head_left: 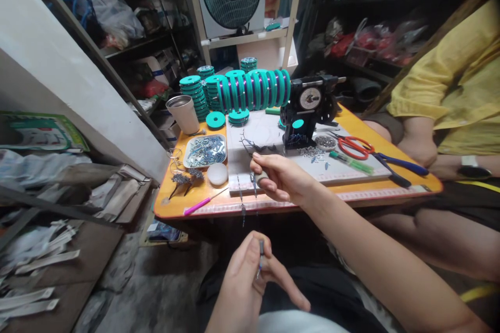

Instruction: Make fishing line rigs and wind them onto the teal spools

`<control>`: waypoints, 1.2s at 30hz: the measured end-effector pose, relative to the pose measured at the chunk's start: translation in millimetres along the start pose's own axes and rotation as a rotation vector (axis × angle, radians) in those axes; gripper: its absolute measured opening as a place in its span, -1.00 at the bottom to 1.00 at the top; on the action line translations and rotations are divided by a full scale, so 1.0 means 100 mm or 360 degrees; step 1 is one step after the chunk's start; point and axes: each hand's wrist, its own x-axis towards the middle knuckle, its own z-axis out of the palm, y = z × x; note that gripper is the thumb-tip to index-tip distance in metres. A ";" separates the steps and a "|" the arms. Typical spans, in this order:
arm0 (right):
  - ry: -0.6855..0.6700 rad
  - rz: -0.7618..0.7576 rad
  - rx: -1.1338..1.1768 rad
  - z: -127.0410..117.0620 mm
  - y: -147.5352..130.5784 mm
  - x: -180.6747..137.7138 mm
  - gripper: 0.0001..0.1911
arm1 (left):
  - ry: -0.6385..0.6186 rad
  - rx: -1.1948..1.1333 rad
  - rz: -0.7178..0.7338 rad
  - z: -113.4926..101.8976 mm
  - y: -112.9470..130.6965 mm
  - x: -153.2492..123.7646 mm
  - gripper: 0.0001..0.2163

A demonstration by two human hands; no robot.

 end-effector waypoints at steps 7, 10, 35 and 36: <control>0.0005 -0.0070 -0.0081 0.00 0.00 0.00 -0.68 | 0.0009 0.0159 0.0000 -0.02 0.08 -0.03 -0.71; -0.0016 -0.0151 -0.0283 -0.02 -0.06 -0.03 -0.67 | 0.0102 0.0656 0.0132 -0.05 0.22 0.02 -0.76; -0.0111 0.0112 0.0241 0.08 -0.26 0.13 -0.57 | 0.0238 0.0657 0.0511 0.08 0.50 0.83 -0.73; -0.0076 0.0099 0.0271 0.10 -0.25 0.15 -0.56 | 0.0250 0.0660 0.0527 0.08 0.51 0.83 -0.72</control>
